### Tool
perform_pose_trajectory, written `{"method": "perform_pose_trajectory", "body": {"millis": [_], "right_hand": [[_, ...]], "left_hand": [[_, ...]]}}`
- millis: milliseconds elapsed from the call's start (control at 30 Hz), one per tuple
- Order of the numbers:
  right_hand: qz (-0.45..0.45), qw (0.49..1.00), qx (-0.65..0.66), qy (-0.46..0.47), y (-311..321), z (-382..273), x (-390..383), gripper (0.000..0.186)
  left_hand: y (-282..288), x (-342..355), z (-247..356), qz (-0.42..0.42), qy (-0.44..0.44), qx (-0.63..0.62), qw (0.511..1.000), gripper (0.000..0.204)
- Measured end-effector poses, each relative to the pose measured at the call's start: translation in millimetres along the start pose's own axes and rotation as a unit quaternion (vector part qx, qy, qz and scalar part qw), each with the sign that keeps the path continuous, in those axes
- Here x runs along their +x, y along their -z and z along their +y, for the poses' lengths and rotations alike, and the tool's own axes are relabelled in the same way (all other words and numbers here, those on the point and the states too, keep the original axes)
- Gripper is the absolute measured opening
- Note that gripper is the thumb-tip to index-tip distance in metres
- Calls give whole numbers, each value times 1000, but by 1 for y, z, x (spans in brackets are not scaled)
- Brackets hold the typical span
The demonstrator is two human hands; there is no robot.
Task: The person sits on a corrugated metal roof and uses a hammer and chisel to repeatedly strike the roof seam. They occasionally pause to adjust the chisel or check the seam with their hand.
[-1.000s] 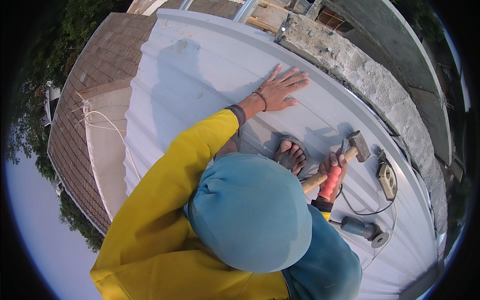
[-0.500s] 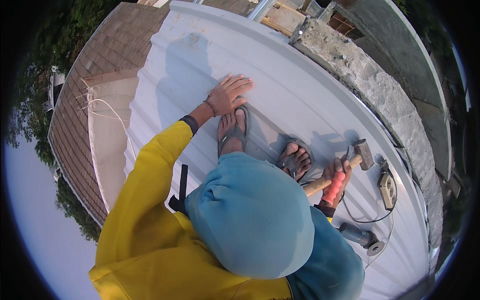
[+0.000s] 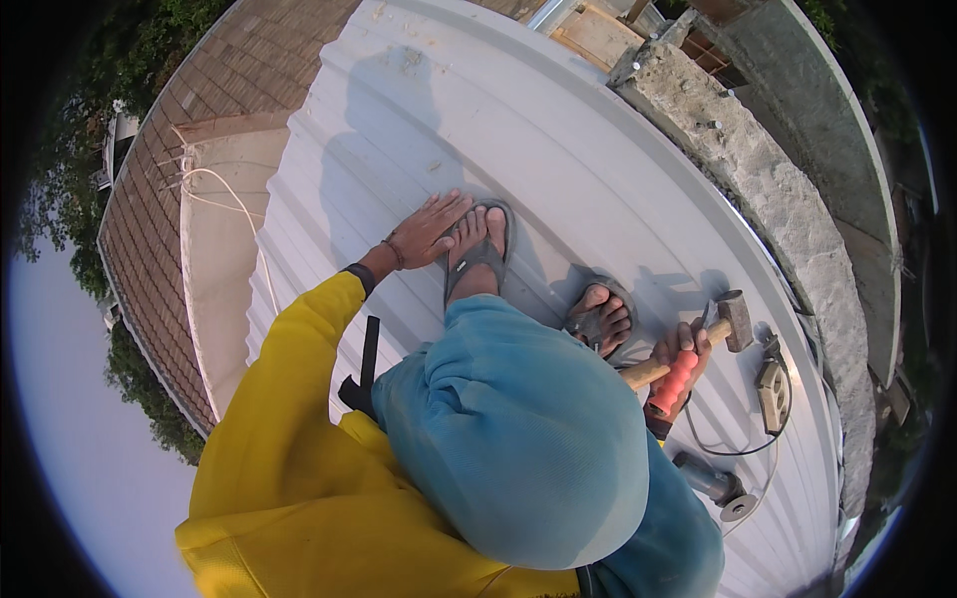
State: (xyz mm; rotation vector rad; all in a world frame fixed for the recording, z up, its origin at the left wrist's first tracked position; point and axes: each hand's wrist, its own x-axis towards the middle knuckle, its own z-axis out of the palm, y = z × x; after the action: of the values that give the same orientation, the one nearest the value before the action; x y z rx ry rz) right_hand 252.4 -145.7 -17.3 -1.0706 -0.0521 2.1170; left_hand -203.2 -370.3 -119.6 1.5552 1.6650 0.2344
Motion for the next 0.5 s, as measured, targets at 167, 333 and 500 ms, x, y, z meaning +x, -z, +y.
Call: {"method": "perform_pose_trajectory", "body": {"millis": [167,333,500], "right_hand": [[54,998,-26,5,-11,-1,-2,14],[43,999,-33,-5,-13,-4,-1,14],[35,998,-40,-14,-10,-7,2,14]], "left_hand": [[2,11,-68,91,190,164,964,67],[62,36,-110,313,369,157,861,68],[5,37,-27,200,-17,45,979,64]]}}
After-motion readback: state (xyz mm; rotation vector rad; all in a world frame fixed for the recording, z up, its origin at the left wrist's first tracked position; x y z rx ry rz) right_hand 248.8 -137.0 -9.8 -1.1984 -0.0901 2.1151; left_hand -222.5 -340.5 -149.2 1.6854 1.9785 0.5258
